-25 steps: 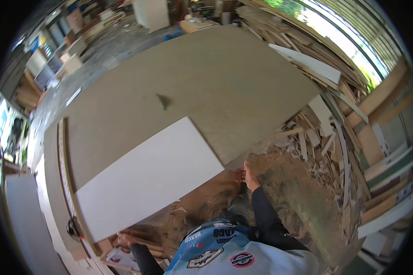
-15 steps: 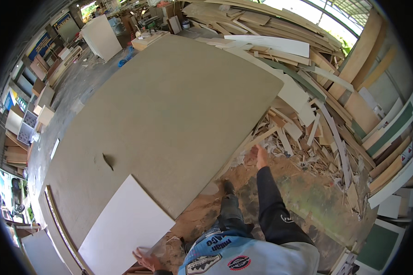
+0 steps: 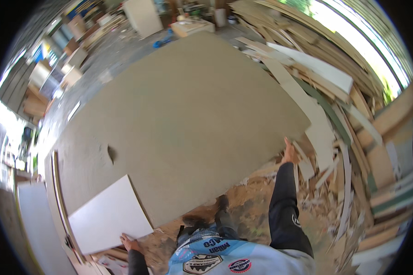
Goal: The person sorts and organizes white-laminated wood panels by picking them up from a workbench, carrying them to a storage pile, and leaning them against other panels before returning to the bench.
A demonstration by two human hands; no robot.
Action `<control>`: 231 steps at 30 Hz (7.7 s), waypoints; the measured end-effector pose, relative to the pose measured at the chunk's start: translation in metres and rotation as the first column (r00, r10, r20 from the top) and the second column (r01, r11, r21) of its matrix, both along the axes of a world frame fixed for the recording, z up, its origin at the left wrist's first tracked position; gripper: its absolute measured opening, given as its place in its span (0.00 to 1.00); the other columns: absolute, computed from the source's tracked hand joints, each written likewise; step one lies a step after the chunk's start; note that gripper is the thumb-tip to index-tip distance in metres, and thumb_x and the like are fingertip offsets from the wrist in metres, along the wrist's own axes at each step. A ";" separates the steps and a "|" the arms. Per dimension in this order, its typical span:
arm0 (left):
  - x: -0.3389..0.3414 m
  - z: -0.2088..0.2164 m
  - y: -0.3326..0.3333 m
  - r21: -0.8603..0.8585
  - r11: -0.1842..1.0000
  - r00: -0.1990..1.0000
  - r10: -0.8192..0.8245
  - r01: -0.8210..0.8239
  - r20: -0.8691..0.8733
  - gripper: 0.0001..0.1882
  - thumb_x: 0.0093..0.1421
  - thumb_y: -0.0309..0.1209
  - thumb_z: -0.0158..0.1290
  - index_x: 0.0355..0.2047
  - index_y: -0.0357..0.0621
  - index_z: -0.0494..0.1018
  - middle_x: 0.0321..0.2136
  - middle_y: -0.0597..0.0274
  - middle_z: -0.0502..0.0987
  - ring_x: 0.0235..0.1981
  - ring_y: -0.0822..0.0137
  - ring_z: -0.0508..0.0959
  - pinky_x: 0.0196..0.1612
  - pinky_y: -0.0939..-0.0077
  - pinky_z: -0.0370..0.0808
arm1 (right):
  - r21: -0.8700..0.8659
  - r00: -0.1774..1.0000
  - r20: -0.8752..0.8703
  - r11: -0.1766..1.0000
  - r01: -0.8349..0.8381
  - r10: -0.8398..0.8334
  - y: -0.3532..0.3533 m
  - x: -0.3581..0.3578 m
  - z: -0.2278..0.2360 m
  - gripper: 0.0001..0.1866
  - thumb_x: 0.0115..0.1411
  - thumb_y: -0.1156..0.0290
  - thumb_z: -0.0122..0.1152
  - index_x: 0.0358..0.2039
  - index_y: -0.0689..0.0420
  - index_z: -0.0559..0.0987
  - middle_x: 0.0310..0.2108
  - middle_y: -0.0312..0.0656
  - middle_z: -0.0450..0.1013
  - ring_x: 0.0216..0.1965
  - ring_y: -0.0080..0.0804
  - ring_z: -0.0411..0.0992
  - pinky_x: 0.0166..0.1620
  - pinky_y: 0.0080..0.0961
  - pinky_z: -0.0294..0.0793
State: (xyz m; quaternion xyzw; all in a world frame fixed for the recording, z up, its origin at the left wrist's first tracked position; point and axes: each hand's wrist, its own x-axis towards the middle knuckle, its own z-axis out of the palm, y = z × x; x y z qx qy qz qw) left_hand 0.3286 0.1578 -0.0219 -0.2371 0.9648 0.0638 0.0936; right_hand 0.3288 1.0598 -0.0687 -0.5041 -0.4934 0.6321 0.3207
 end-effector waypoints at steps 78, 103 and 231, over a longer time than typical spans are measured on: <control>-0.073 0.075 -0.424 -0.042 0.813 0.814 -0.579 0.580 0.037 0.44 0.49 0.59 0.48 0.63 0.66 0.43 0.63 0.46 0.39 0.64 0.42 0.40 0.54 0.29 0.45 | 0.325 0.043 0.920 -0.697 -0.640 0.389 -0.945 -0.085 0.113 0.34 0.57 0.56 0.48 0.60 0.61 0.55 0.64 0.56 0.39 0.64 0.59 0.34 0.61 0.58 0.33; -0.121 0.078 -0.425 -0.021 0.842 0.842 -0.540 0.540 -0.002 0.43 0.49 0.62 0.45 0.63 0.68 0.44 0.64 0.49 0.41 0.64 0.46 0.41 0.54 0.26 0.44 | 0.342 0.157 0.928 -0.602 -0.722 0.339 -0.959 -0.112 0.105 0.29 0.59 0.63 0.47 0.61 0.54 0.57 0.64 0.49 0.42 0.64 0.56 0.37 0.62 0.54 0.36; -0.513 0.070 -0.419 -0.069 0.852 0.852 -0.523 0.519 -0.038 0.40 0.52 0.54 0.49 0.63 0.67 0.46 0.64 0.56 0.40 0.65 0.52 0.41 0.54 0.27 0.43 | -0.146 0.884 -0.351 0.914 -0.378 0.309 -1.014 -0.496 0.059 0.31 0.47 0.80 0.53 0.53 0.71 0.57 0.55 0.56 0.56 0.59 0.42 0.55 0.56 0.30 0.58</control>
